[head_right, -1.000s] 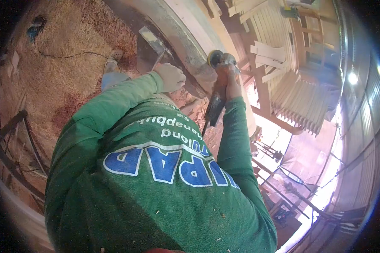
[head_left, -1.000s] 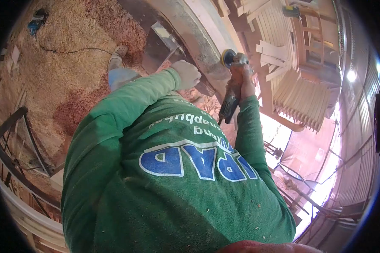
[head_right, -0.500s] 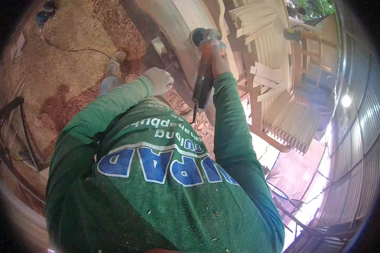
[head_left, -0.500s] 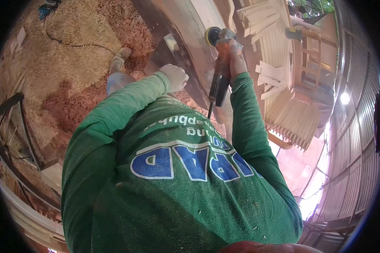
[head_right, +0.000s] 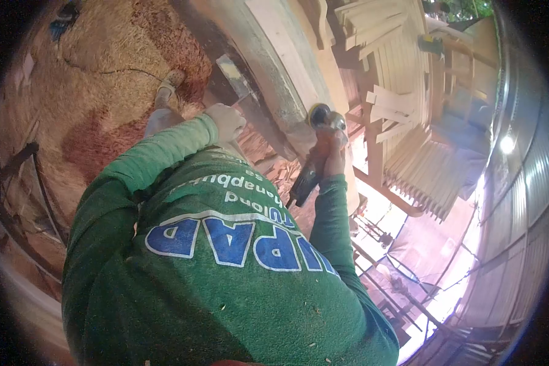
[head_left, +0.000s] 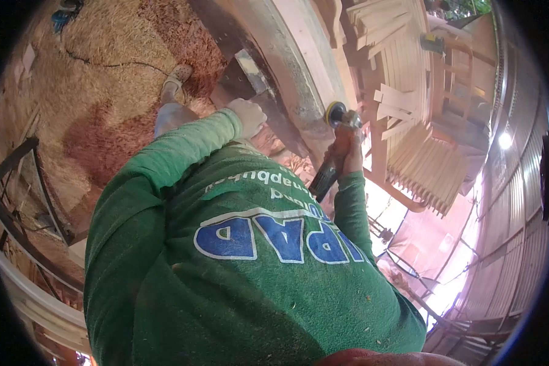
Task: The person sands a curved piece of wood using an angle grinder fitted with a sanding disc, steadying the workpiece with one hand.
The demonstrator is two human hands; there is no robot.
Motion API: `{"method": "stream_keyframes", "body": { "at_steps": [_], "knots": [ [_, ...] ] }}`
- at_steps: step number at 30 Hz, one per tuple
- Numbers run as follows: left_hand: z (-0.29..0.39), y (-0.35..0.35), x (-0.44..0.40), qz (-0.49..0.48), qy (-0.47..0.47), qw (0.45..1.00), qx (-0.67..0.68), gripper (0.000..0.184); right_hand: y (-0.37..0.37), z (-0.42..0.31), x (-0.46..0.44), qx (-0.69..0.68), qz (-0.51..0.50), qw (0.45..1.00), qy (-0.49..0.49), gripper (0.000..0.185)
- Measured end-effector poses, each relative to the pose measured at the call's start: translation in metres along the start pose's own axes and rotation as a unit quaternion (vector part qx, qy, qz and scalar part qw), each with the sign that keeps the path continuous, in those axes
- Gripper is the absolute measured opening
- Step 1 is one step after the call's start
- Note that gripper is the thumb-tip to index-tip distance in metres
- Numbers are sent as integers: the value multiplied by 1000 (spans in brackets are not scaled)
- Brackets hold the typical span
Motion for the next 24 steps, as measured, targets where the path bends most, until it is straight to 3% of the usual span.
{"method": "stream_keyframes", "body": {
  "at_steps": [5, 7, 11, 15, 19, 22, 24],
  "knots": [
    [-7, -10, -4, 0, -5, 1000, 25, 25, 84, -49, -12, 80, 14, 996, -31, 62],
    [-18, -17, -2, 5, -12, 999, 31, 24, 121, -70, -8, 75, -6, 997, -10, 59],
    [-44, -30, 4, 15, -24, 999, 33, 24, 153, -73, -55, 147, -55, 985, -70, 60],
    [-64, -57, 11, 20, -42, 998, 31, 25, 230, -111, -64, 171, -114, 975, -86, 69],
    [-82, -78, 20, 18, -59, 998, 16, 25, 295, -146, -82, 240, -112, 953, -150, 85],
    [-97, -92, 34, 21, -79, 996, 21, 25, 319, -157, -94, 217, -116, 964, -105, 95],
    [-103, -102, 41, 31, -93, 995, 25, 25, 307, -157, -94, 223, -88, 959, -151, 91]
  ]
}}
Point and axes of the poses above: each hand's wrist, its own x-axis away from the middle knuckle, its own y-axis out of the palm, z = x × y, the point moved 9 cm from there along -x, towards the middle knuckle, and after that the axes turned 3 degrees about -y, right-handed, at the moved point
